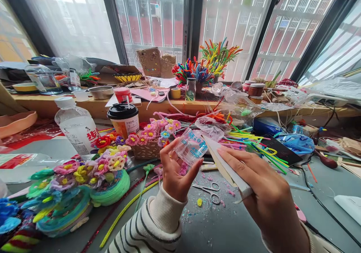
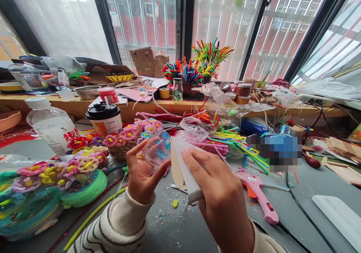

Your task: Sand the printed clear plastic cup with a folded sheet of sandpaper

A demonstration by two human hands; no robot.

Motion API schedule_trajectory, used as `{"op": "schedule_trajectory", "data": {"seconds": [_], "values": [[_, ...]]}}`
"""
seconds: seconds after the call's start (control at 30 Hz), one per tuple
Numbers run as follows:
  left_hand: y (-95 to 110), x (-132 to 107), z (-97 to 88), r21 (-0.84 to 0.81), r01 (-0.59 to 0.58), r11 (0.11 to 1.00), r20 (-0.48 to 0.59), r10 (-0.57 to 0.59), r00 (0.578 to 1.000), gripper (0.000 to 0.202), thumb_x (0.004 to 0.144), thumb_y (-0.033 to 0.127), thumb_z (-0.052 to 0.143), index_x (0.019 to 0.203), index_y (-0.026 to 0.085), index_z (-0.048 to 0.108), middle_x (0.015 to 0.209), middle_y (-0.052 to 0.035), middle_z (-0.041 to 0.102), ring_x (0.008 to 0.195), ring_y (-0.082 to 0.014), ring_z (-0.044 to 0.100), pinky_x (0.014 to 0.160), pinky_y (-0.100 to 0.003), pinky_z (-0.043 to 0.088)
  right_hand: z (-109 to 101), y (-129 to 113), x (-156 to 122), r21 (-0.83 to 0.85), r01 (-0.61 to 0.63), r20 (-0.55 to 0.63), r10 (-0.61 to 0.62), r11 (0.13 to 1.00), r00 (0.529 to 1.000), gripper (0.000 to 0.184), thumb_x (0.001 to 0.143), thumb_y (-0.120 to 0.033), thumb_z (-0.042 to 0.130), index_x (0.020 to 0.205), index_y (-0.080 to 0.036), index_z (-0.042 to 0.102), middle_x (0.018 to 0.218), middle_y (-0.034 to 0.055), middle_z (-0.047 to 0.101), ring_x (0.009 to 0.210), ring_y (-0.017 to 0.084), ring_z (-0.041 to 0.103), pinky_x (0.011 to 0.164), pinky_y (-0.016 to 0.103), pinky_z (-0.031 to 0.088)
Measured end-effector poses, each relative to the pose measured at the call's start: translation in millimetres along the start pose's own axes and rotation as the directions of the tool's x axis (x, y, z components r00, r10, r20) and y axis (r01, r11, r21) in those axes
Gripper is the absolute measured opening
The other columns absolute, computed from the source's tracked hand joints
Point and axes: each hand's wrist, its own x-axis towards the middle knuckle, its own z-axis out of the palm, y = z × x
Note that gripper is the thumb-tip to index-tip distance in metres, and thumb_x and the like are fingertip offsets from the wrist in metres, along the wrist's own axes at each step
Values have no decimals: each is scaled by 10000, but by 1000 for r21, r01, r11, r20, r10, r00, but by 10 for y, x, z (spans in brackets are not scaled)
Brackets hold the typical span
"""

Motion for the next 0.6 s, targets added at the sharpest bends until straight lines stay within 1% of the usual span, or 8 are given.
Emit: {"op": "schedule_trajectory", "data": {"seconds": [0.1, 0.17, 0.3, 0.37, 0.43, 0.5, 0.6], "values": [[-16, -33, 13, 44, -35, 998, -46, 37, 998, 622, 618, 129, 717, 1125, 254, 379, 1210, -102, 490, 1121, -239, 518, 918, -427, 465, -7, -2, -16, -66, -6, 30, 8, 998, 1000, 426, 798, -89, 390, 1205, -137, 509, 1143, 93, 585, 1049, 200, 533, 842, 312, 454], [-21, -36, 16, 65, -61, 996, -56, 64, 996, 629, 612, 130, 721, 1130, 249, 384, 1216, -111, 486, 1126, -250, 514, 916, -441, 467, -8, 14, -30, -60, -17, 36, 19, 998, 999, 430, 802, -97, 383, 1210, -152, 504, 1151, 82, 581, 1053, 200, 530, 849, 318, 453], [-18, -5, 4, 43, -117, 992, -70, 120, 990, 607, 630, 99, 701, 1120, 265, 383, 1191, -79, 512, 1086, -207, 551, 901, -388, 489, -20, 43, -42, 3, -36, 30, 36, 999, 999, 434, 803, -122, 386, 1220, -176, 491, 1167, 63, 570, 1083, 190, 511, 888, 312, 437], [-12, 2, 6, 54, -121, 991, -76, 125, 989, 612, 626, 96, 702, 1119, 268, 383, 1196, -72, 511, 1092, -205, 547, 909, -384, 484, -27, 46, -33, 13, -55, 17, 55, 998, 998, 431, 798, -106, 392, 1210, -172, 499, 1152, 61, 578, 1079, 176, 514, 896, 291, 434], [-3, -7, 18, 86, -102, 991, -82, 109, 991, 613, 624, 118, 707, 1125, 260, 383, 1210, -81, 499, 1111, -220, 531, 926, -405, 465, -33, 39, -17, 17, -56, -3, 56, 998, 998, 424, 789, -93, 402, 1195, -150, 510, 1136, 68, 589, 1075, 164, 519, 905, 271, 431], [6, -19, 29, 128, -61, 990, -111, 76, 991, 601, 627, 162, 710, 1128, 244, 389, 1223, -98, 482, 1112, -234, 525, 926, -415, 456, -38, 26, 1, 21, -33, -14, 33, 999, 999, 417, 785, -93, 409, 1186, -136, 517, 1126, 74, 596, 1070, 159, 525, 904, 261, 435], [12, -11, 5, 184, 28, 983, -111, -7, 994, 644, 625, 229, 711, 1167, 225, 365, 1231, -124, 464, 1050, -232, 555, 882, -405, 472, -37, -3, 27, 44, 26, 6, -26, 999, 1000, 398, 803, -129, 409, 1186, -133, 520, 1118, 88, 601, 1056, 165, 539, 860, 263, 468]]}}
